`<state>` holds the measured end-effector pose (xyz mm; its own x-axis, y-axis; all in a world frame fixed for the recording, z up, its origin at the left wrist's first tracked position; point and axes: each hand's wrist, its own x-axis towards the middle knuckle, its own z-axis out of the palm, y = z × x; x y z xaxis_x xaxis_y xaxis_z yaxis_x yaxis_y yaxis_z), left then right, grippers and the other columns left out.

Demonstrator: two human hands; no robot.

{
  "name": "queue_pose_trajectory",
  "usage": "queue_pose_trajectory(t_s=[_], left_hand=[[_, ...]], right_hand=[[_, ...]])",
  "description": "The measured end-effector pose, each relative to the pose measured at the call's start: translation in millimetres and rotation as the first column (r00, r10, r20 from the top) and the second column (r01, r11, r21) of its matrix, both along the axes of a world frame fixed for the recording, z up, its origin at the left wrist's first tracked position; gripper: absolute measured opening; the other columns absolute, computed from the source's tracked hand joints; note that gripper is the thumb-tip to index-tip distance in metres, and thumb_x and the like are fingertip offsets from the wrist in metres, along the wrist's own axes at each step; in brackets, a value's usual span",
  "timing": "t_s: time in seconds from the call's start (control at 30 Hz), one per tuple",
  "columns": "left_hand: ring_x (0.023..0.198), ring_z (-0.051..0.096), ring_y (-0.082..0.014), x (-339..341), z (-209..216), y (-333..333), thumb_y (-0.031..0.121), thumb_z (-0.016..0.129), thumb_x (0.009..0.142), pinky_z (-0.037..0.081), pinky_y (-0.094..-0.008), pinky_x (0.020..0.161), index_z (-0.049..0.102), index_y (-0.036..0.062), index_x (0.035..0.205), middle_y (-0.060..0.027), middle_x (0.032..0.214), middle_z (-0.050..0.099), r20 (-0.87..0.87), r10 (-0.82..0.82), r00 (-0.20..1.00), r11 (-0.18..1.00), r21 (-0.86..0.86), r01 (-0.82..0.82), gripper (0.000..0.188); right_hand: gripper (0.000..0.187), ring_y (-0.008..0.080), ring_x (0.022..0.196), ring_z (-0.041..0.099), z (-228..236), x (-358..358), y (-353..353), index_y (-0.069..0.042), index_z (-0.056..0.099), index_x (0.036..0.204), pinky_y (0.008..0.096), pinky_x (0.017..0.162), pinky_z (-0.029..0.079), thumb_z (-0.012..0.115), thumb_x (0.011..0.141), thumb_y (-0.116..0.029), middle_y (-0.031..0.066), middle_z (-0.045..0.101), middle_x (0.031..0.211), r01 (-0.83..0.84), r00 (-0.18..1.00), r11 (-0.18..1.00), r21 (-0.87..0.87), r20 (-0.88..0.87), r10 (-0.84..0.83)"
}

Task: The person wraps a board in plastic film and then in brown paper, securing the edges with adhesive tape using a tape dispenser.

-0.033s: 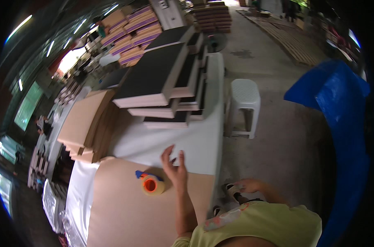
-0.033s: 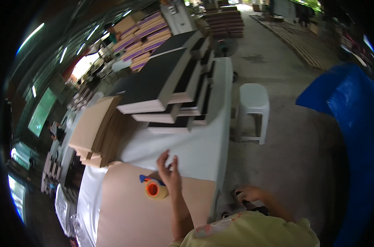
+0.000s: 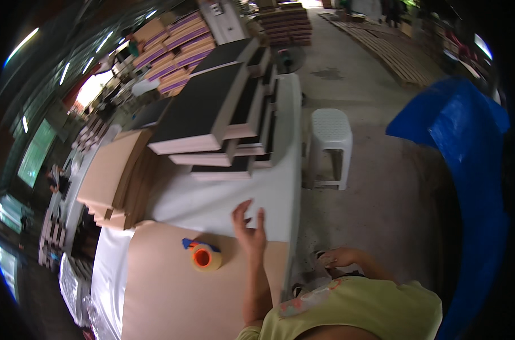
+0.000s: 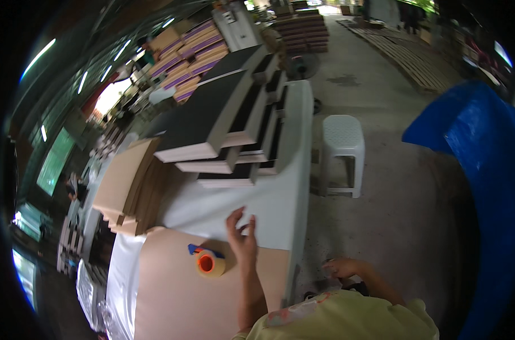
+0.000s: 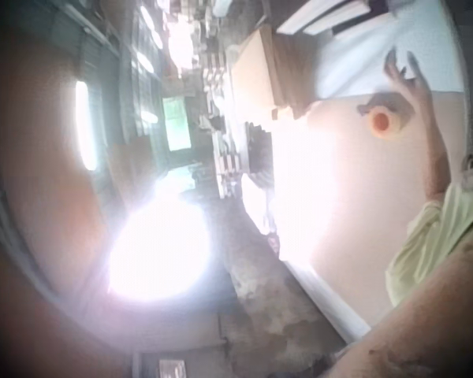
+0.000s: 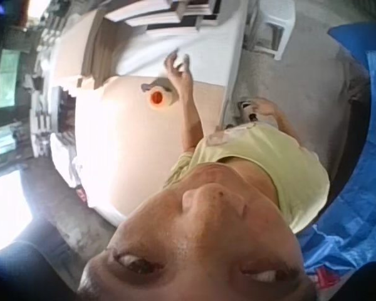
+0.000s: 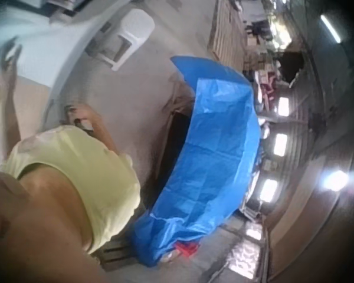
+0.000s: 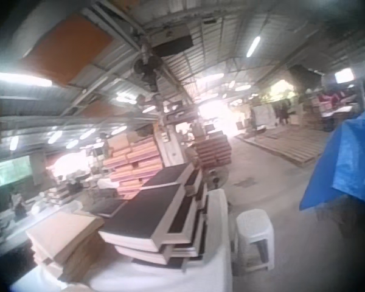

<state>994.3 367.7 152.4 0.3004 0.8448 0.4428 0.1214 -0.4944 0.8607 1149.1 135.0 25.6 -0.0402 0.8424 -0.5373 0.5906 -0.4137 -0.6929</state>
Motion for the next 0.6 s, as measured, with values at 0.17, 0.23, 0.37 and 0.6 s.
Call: queue_pose_trajectory(t_s=[0.17, 0.23, 0.37, 0.6], left_hand=[[0.098, 0.055, -0.0239, 128, 3, -109, 0.019, 0.069, 0.076, 0.047, -0.0348, 0.074, 0.057, 0.0102, 0.113, -0.0098, 0.114, 0.051, -0.331, -0.609, 0.721, 0.735, 0.108, 0.670, 0.040], [0.101, 0.054, -0.0268, 164, -7, -125, 0.024, 0.068, 0.076, 0.046, -0.0372, 0.079, 0.055, 0.0105, 0.115, -0.0117, 0.115, 0.051, -0.504, -0.654, 0.564, 0.641, 0.027, 0.767, 0.043], [0.107, 0.052, -0.0309, 320, -76, -162, 0.032, 0.065, 0.078, 0.042, -0.0404, 0.089, 0.051, 0.0113, 0.121, -0.0151, 0.117, 0.051, -0.528, -0.792, 0.306, 0.448, -0.162, 0.879, 0.049], [0.113, 0.049, -0.0342, 327, -360, -145, 0.048, 0.052, 0.080, 0.039, -0.0382, 0.094, 0.045, 0.0053, 0.127, -0.0160, 0.122, 0.053, -0.551, -0.833, -0.058, 0.539, -0.830, 0.143, 0.063]], right_hand=[[0.049, 0.0276, 0.098, 0.057, -213, 103, -172, -0.010, 0.052, 0.120, 0.0380, 0.083, 0.045, 0.063, 0.078, -0.034, 0.0151, 0.058, 0.111, 0.527, 0.849, 0.850, -0.022, 0.050, -0.526], [0.037, 0.0288, 0.089, 0.058, -239, 117, -215, -0.005, 0.059, 0.104, 0.0378, 0.079, 0.046, 0.061, 0.076, -0.029, 0.0171, 0.060, 0.098, 0.718, 0.696, 0.672, -0.180, 0.148, -0.703], [0.030, 0.0294, 0.091, 0.059, -329, 168, -447, -0.004, 0.066, 0.094, 0.0399, 0.078, 0.045, 0.058, 0.077, -0.027, 0.0187, 0.063, 0.095, 0.827, 0.562, 0.507, -0.242, 0.362, -0.744], [0.029, 0.0297, 0.087, 0.062, -324, 264, -480, -0.010, 0.066, 0.100, 0.0385, 0.077, 0.047, 0.055, 0.078, -0.026, 0.0161, 0.065, 0.095, 0.850, 0.482, 0.360, -0.384, 0.294, -0.825]])
